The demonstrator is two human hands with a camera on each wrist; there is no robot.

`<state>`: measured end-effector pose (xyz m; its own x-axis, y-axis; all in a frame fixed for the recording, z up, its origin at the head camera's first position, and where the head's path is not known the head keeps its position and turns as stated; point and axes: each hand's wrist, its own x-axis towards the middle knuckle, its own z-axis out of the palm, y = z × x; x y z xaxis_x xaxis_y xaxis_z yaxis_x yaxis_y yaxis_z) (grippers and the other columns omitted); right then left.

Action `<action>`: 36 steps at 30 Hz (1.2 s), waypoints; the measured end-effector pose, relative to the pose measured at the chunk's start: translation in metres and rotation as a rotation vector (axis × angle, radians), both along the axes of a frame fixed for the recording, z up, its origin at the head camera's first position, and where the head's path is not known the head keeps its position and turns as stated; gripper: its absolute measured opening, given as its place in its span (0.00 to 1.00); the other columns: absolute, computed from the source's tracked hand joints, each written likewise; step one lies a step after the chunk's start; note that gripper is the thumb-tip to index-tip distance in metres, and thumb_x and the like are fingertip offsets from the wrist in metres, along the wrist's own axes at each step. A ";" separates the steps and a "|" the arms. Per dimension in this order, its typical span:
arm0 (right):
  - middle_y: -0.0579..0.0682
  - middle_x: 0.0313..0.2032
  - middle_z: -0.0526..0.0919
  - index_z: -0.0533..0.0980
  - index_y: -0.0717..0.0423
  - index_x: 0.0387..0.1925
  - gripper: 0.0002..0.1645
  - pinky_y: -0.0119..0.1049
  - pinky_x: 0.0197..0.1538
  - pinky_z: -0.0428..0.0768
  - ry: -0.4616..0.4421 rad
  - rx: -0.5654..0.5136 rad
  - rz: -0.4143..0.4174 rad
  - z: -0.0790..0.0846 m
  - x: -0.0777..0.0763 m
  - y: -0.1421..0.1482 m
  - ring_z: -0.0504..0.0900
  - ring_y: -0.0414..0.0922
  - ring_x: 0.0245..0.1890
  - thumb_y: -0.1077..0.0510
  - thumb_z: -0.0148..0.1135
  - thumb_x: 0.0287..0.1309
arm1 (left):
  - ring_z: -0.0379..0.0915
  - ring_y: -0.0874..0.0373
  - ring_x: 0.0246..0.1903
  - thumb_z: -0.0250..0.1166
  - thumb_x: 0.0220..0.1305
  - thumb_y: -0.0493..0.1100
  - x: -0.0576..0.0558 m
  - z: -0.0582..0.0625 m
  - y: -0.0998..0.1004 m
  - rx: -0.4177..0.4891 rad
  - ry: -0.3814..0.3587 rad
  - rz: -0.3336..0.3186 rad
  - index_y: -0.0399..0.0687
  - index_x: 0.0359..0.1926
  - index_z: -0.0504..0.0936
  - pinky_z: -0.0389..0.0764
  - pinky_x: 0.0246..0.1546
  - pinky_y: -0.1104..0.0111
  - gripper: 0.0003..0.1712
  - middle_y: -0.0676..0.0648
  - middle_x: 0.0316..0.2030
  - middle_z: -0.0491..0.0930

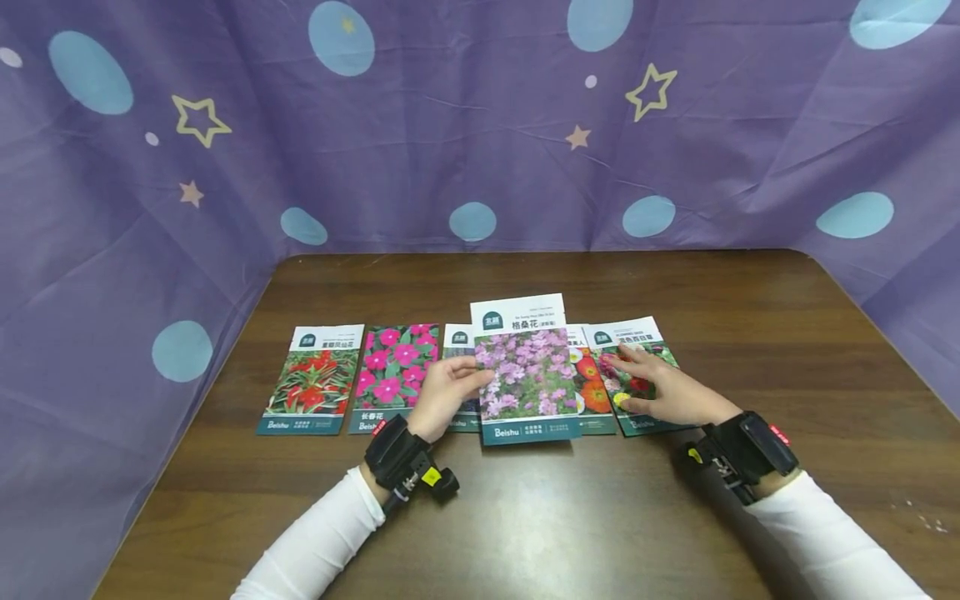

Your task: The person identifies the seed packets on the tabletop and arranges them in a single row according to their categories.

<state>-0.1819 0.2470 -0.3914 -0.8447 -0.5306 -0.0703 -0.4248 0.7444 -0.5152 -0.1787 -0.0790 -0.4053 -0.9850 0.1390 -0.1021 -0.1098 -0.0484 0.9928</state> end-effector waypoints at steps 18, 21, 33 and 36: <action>0.67 0.67 0.48 0.60 0.61 0.65 0.42 0.68 0.56 0.56 -0.078 0.061 -0.088 -0.003 0.005 0.006 0.47 0.69 0.64 0.46 0.62 0.53 | 0.77 0.63 0.31 0.63 0.55 0.31 0.003 0.004 0.003 0.017 0.000 -0.012 0.27 0.44 0.75 0.80 0.39 0.66 0.16 0.41 0.34 0.82; 0.67 0.67 0.48 0.60 0.61 0.65 0.42 0.68 0.56 0.57 -0.076 0.066 -0.098 -0.003 0.005 0.006 0.48 0.69 0.63 0.46 0.63 0.53 | 0.77 0.64 0.30 0.63 0.54 0.31 0.003 0.003 0.004 0.022 -0.003 -0.006 0.27 0.43 0.75 0.80 0.38 0.66 0.15 0.43 0.32 0.82; 0.68 0.63 0.57 0.60 0.64 0.63 0.37 0.65 0.55 0.62 0.048 -0.098 -0.156 0.008 0.006 -0.002 0.57 0.67 0.61 0.55 0.63 0.55 | 0.77 0.63 0.29 0.63 0.55 0.31 0.004 0.001 0.007 0.014 0.002 -0.025 0.26 0.43 0.75 0.80 0.39 0.65 0.15 0.46 0.30 0.82; 0.64 0.57 0.68 0.66 0.65 0.59 0.30 0.55 0.52 0.71 0.089 -0.239 -0.193 0.018 0.011 -0.013 0.68 0.60 0.56 0.57 0.60 0.57 | 0.77 0.63 0.30 0.62 0.55 0.31 0.004 0.001 0.011 0.020 0.004 -0.034 0.26 0.44 0.74 0.80 0.39 0.65 0.16 0.47 0.29 0.81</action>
<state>-0.1712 0.2336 -0.3739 -0.9286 -0.3527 0.1152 -0.3385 0.6782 -0.6523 -0.1746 -0.0683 -0.4043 -0.9800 0.1748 -0.0956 -0.1082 -0.0642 0.9921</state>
